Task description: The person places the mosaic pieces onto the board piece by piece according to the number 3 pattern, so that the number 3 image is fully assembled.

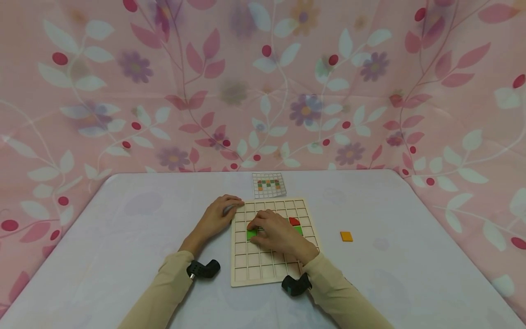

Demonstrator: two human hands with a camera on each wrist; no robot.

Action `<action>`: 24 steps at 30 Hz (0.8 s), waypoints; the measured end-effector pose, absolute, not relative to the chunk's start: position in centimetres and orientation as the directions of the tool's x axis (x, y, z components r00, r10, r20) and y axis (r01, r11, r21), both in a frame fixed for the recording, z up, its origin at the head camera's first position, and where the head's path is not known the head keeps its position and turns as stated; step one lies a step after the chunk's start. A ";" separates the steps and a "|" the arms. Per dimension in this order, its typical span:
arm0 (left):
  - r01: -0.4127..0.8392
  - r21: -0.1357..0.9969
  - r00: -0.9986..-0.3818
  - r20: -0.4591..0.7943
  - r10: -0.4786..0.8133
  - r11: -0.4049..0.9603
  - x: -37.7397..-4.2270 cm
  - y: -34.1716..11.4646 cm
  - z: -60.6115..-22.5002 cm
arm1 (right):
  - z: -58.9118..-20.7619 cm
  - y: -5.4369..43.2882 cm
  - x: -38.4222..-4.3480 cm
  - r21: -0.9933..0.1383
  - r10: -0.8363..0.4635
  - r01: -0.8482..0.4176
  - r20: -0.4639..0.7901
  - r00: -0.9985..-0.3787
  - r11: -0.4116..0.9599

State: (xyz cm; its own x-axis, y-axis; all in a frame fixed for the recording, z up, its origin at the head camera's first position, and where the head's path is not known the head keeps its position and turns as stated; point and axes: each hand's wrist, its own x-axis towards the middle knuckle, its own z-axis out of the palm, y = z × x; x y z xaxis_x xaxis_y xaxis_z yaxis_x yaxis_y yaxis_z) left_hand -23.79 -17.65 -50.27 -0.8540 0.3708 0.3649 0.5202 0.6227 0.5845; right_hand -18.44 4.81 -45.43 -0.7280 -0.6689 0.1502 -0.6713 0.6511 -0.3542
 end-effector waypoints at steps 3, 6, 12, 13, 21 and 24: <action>0.512 0.595 -0.859 0.353 0.371 0.620 -23.8 -17.6 -50.2 | -45.4 4.8 -18.4 -0.351 -0.669 -0.671 0.149 -0.728 0.652; 0.510 0.600 -0.860 0.351 0.369 0.616 -23.8 -17.7 -50.2 | -45.4 4.8 -18.4 -0.350 -0.669 -0.669 0.140 -0.730 0.656; 0.514 0.595 -0.858 0.357 0.370 0.618 -23.8 -17.7 -50.2 | -45.3 4.8 -18.4 -0.346 -0.674 -0.670 0.129 -0.728 0.657; 0.514 0.594 -0.858 0.357 0.370 0.618 -23.8 -17.7 -50.2 | -45.3 4.8 -18.4 -0.346 -0.675 -0.671 0.129 -0.727 0.656; 0.512 0.594 -0.859 0.354 0.370 0.621 -23.8 -17.7 -50.2 | -45.2 4.8 -18.3 -0.349 -0.681 -0.679 0.140 -0.719 0.645; 0.510 0.593 -0.860 0.352 0.370 0.623 -23.8 -17.7 -50.3 | -45.3 4.8 -18.4 -0.353 -0.683 -0.682 0.144 -0.716 0.641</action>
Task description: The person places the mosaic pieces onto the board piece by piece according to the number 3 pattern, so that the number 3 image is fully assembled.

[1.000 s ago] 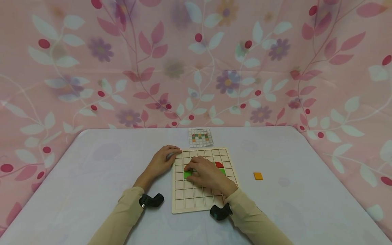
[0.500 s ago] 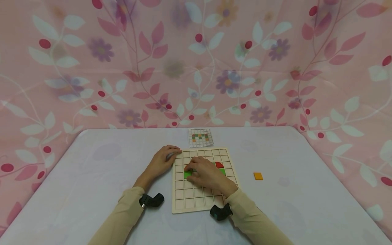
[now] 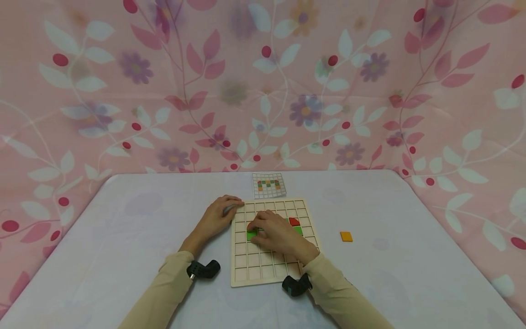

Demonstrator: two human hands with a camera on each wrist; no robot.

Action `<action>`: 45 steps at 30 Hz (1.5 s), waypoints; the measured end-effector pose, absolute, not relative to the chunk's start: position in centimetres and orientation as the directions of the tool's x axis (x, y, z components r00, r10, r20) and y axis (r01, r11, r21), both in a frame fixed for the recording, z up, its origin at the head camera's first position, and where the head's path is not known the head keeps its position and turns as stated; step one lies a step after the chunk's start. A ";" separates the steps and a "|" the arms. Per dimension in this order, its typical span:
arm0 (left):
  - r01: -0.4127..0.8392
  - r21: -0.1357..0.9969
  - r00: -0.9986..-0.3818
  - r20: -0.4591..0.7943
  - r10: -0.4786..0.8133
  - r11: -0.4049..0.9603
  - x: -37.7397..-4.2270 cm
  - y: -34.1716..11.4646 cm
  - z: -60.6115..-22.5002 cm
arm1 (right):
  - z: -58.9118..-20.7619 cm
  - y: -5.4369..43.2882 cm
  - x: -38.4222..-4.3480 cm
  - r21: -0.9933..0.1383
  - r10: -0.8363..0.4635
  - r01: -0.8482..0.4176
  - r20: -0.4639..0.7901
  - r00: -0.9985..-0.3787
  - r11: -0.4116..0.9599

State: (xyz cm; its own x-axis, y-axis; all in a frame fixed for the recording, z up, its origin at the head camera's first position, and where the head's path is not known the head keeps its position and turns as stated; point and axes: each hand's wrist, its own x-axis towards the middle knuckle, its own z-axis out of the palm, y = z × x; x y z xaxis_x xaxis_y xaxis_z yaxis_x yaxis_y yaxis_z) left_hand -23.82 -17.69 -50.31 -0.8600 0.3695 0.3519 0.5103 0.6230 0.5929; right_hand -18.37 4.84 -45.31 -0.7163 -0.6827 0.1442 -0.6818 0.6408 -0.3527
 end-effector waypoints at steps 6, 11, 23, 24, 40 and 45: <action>0.516 0.594 -0.857 0.361 0.369 0.617 -23.8 -17.6 -50.3 | -45.3 4.9 -18.3 -0.355 -0.684 -0.682 0.144 -0.715 0.639; 0.520 0.586 -0.854 0.366 0.369 0.621 -23.7 -17.5 -50.3 | -45.2 5.2 -18.4 -0.380 -0.689 -0.683 0.147 -0.710 0.624; 0.538 0.576 -0.842 0.396 0.366 0.615 -23.7 -17.3 -50.3 | -45.4 7.6 -18.6 -0.402 -0.667 -0.679 0.196 -0.719 0.614; 0.535 0.578 -0.844 0.394 0.364 0.615 -23.7 -17.3 -50.3 | -45.4 7.9 -18.7 -0.405 -0.662 -0.678 0.204 -0.722 0.614; 0.529 0.580 -0.849 0.379 0.369 0.619 -23.4 -17.4 -50.2 | -45.2 11.9 -18.8 -0.404 -0.599 -0.673 0.312 -0.738 0.619; 0.539 0.569 -0.841 0.403 0.360 0.621 -23.4 -17.5 -50.2 | -45.2 13.4 -18.7 -0.417 -0.561 -0.639 0.309 -0.768 0.646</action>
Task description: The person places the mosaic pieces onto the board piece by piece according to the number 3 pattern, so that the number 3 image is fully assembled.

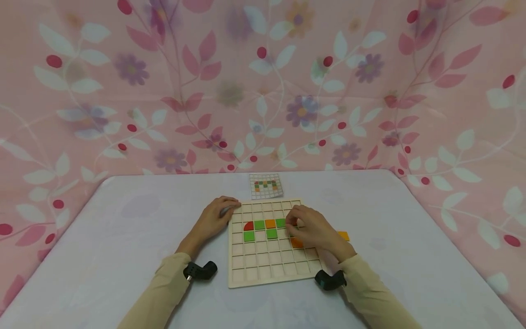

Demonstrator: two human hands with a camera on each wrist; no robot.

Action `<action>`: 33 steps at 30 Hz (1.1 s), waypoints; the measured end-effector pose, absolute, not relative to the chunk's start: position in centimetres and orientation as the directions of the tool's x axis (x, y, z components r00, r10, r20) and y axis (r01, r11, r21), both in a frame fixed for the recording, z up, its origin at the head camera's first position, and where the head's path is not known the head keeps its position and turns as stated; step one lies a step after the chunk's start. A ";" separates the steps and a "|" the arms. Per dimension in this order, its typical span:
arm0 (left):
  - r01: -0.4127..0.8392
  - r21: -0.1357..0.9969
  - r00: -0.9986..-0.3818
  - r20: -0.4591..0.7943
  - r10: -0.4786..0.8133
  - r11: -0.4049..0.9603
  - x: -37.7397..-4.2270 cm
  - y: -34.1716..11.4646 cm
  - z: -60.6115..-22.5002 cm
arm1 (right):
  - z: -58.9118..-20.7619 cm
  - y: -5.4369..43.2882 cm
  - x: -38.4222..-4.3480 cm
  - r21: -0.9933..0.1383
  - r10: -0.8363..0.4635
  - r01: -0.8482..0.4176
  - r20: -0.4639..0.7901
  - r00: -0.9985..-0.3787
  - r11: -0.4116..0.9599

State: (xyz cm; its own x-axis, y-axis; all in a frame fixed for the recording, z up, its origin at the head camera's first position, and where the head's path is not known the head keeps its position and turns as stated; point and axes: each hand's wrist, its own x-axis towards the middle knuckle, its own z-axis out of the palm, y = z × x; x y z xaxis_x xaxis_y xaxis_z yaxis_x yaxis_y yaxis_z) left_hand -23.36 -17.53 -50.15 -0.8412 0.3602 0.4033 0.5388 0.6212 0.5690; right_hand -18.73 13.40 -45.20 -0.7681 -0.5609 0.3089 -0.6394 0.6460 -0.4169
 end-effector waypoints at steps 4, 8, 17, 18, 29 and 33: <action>0.539 0.571 -0.841 0.408 0.356 0.619 -23.5 -17.4 -50.3 | -45.3 14.9 -18.5 -0.451 -0.517 -0.593 0.293 -0.804 0.666; 0.534 0.575 -0.844 0.394 0.363 0.620 -23.5 -17.4 -50.3 | -45.3 16.3 -18.4 -0.498 -0.455 -0.523 0.262 -0.851 0.691; 0.517 0.585 -0.855 0.380 0.352 0.625 -23.5 -17.6 -50.3 | -45.9 18.8 -18.2 -0.467 -0.429 -0.510 0.277 -0.860 0.722; 0.515 0.586 -0.857 0.378 0.351 0.626 -23.5 -17.6 -50.3 | -46.0 19.0 -18.2 -0.466 -0.426 -0.509 0.277 -0.861 0.724; 0.501 0.598 -0.866 0.355 0.353 0.626 -23.5 -17.5 -50.2 | -46.3 21.8 -17.8 -0.452 -0.384 -0.457 0.250 -0.889 0.766; 0.494 0.599 -0.869 0.361 0.338 0.630 -23.5 -17.5 -50.3 | -46.3 22.6 -17.7 -0.446 -0.383 -0.465 0.266 -0.885 0.765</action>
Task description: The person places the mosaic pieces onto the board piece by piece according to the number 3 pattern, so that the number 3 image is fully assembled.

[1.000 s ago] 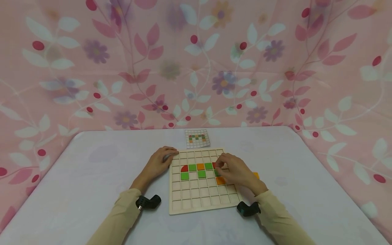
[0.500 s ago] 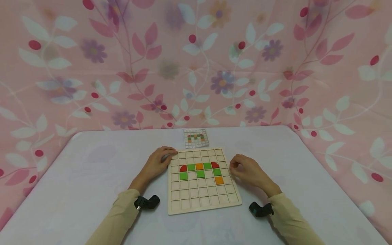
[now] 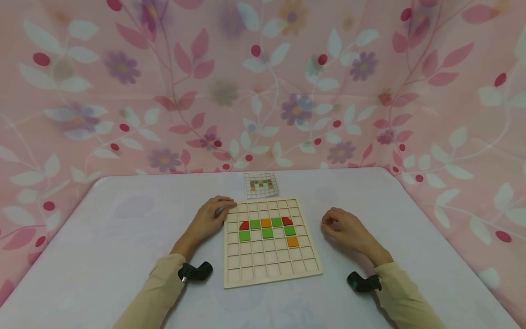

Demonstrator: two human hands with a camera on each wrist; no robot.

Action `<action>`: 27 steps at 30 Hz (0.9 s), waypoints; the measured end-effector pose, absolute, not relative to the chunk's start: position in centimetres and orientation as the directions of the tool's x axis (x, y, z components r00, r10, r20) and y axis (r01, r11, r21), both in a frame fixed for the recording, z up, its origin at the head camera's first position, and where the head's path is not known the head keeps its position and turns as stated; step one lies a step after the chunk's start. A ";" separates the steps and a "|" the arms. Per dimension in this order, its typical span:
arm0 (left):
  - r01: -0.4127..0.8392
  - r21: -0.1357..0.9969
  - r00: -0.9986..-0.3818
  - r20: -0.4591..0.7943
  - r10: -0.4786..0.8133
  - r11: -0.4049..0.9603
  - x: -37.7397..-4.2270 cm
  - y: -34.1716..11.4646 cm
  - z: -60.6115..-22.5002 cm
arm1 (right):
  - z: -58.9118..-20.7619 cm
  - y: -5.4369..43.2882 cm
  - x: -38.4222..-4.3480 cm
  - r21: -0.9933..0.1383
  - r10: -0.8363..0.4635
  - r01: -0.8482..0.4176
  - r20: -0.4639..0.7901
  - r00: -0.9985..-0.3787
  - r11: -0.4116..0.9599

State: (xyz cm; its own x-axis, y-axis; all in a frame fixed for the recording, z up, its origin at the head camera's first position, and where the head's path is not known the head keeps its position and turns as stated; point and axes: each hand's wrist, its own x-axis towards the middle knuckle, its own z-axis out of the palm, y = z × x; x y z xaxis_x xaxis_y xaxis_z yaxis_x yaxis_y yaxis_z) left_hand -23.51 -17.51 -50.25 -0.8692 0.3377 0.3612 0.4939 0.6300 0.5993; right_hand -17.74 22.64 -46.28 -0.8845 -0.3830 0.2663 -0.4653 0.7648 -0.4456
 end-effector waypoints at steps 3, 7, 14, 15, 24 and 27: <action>0.493 0.601 -0.870 0.360 0.338 0.629 -23.5 -17.6 -50.4 | -46.3 23.2 -17.7 -0.442 -0.381 -0.467 0.273 -0.883 0.766; 0.492 0.600 -0.870 0.353 0.343 0.631 -23.5 -17.7 -50.5 | -46.5 24.2 -17.4 -0.450 -0.379 -0.461 0.264 -0.887 0.765; 0.517 0.589 -0.855 0.380 0.353 0.621 -23.5 -17.6 -50.4 | -46.8 25.9 -16.9 -0.418 -0.400 -0.489 0.286 -0.871 0.766; 0.522 0.584 -0.852 0.385 0.355 0.621 -23.5 -17.6 -50.3 | -46.9 26.1 -16.8 -0.407 -0.403 -0.494 0.292 -0.867 0.768; 0.518 0.576 -0.854 0.382 0.353 0.632 -23.6 -17.6 -50.3 | -47.1 27.2 -16.0 -0.350 -0.421 -0.509 0.299 -0.856 0.787; 0.520 0.577 -0.854 0.379 0.357 0.630 -23.6 -17.6 -50.4 | -47.0 27.5 -15.7 -0.356 -0.422 -0.506 0.289 -0.859 0.786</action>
